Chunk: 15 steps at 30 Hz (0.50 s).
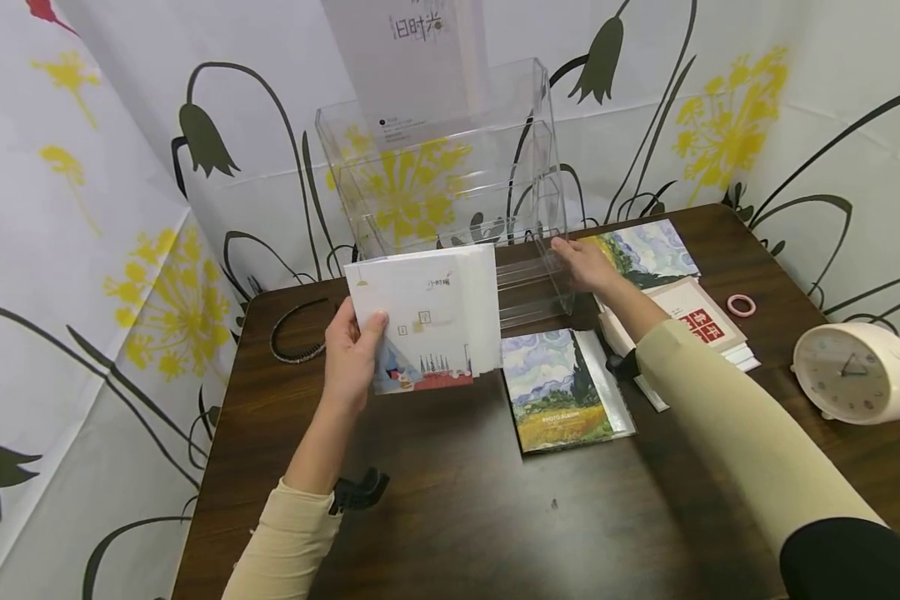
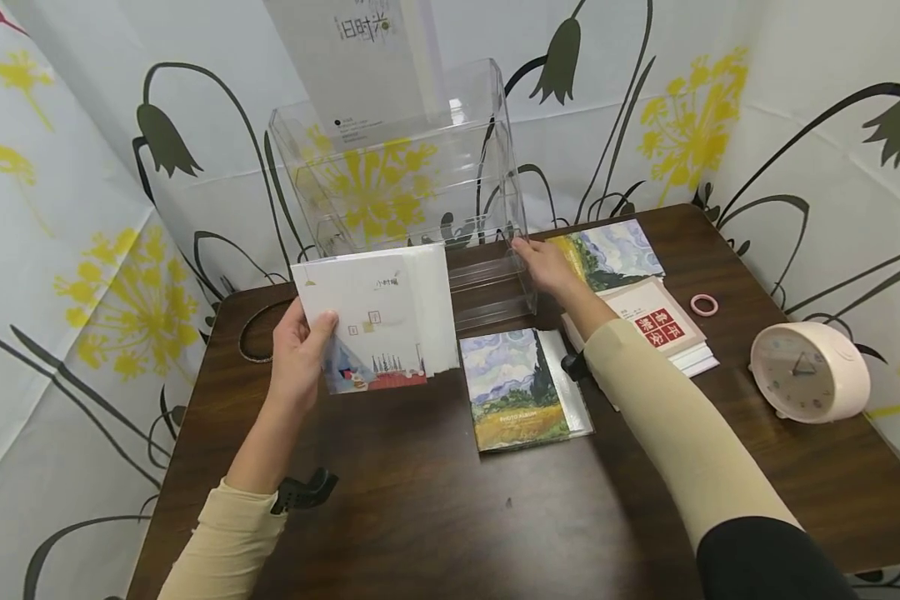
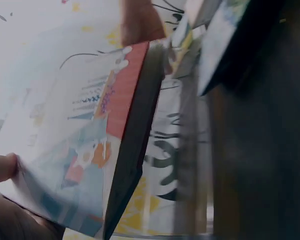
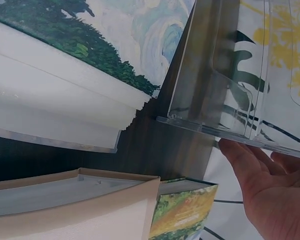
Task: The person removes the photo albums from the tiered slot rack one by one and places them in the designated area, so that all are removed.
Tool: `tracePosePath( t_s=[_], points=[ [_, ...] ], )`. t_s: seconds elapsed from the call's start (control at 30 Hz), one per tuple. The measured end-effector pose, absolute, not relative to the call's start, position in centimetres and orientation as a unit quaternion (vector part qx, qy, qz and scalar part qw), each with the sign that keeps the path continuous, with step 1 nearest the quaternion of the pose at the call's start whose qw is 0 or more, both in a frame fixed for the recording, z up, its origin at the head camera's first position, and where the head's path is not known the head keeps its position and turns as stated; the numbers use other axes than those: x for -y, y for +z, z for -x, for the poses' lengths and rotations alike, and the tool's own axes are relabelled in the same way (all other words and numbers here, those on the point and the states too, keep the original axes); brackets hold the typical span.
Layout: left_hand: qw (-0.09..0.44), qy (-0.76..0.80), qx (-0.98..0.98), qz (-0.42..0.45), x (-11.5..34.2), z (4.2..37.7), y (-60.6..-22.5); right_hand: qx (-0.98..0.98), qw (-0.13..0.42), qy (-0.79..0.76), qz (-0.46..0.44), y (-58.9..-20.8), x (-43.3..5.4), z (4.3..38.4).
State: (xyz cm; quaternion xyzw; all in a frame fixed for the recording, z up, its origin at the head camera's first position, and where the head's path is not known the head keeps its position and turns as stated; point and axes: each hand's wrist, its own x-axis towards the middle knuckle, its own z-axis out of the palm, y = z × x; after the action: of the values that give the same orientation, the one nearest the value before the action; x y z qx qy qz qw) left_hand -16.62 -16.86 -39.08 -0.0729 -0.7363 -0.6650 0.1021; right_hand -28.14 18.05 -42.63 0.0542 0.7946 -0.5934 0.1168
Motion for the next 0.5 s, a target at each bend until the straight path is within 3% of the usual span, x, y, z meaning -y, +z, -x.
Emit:
tracePosePath(
  t_s=[0.5],
  points=[
    [-0.013, -0.628, 0.769, -0.119, 18.8, 12.6, -46.6, -0.806, 0.116, -0.578, -0.058, -42.8, -17.9, 28.2]
  ],
)
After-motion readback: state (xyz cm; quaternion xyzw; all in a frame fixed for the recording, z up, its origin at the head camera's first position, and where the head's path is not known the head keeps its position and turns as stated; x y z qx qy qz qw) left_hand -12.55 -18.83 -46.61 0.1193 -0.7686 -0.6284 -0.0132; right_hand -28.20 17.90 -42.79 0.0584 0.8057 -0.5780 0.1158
